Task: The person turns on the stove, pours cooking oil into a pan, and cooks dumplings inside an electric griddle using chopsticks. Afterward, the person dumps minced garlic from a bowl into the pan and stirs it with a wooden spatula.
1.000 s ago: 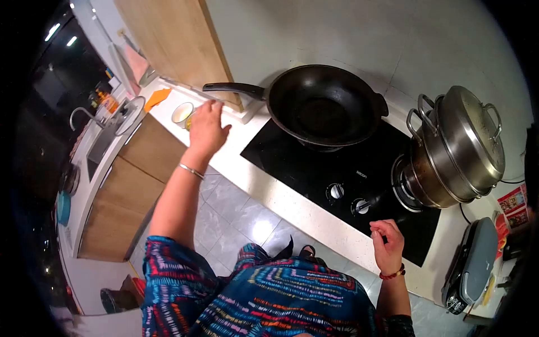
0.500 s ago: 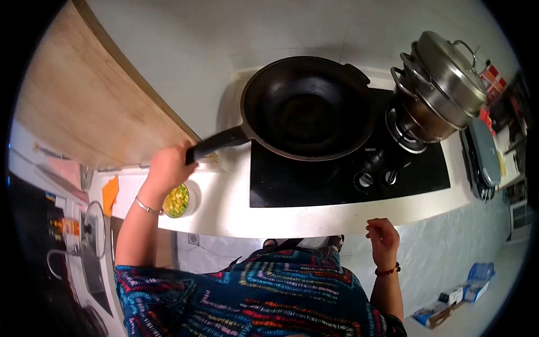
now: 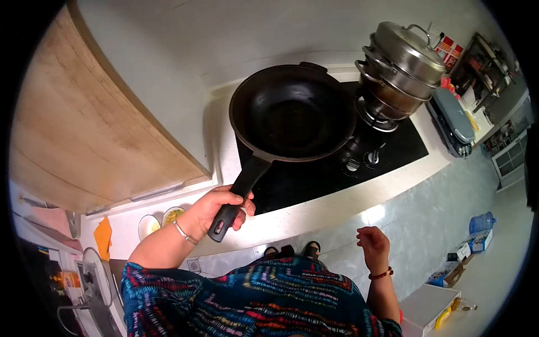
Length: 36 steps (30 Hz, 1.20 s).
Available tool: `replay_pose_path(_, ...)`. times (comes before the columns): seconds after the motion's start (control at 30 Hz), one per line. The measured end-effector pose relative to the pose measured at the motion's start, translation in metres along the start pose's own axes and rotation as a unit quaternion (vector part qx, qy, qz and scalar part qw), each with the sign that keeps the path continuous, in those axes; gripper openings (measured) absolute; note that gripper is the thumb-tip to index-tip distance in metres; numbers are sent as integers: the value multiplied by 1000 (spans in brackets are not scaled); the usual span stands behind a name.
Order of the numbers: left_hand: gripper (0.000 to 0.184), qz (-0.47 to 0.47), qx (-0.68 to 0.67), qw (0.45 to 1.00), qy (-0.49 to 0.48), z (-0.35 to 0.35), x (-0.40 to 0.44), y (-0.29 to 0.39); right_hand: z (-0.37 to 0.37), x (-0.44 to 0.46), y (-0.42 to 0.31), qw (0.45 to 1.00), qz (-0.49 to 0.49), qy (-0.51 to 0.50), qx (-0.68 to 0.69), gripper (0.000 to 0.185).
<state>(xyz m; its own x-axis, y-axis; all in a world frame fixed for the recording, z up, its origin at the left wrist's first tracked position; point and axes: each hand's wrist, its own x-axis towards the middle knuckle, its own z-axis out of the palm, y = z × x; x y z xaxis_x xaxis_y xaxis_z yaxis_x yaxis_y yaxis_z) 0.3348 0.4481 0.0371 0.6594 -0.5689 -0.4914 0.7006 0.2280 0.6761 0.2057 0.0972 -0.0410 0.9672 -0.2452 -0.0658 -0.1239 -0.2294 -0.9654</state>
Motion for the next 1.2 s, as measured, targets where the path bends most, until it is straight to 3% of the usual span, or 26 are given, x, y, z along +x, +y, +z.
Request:
replay_pose_path(0.17,14,11,-177,977,-116,22,4,9,-16,-12,2,999,-15,25,-27,10)
replay_pose_path(0.37,21,53,-173,975,-125,36,12,4,-29,-16,14,999,-17,40,-29,9)
replay_pose_path(0.57,27,110,-262,939,-194,53,6,8,-41,-10,4,999,-36,35,-10,10)
replay_pose_path(0.7,31,148,-228,938,-213,54,9,-12,-46,-5,3,999,-25,42,-20,9)
replay_pose_path(1.03,29,173,-147,957,-180,72,10,-42,-62,3,8,999,-38,28,-3,8)
replay_pose_path(1.2,25,168,-16,985,-36,87,-1,-19,-64,5,16,999,-18,24,36,8)
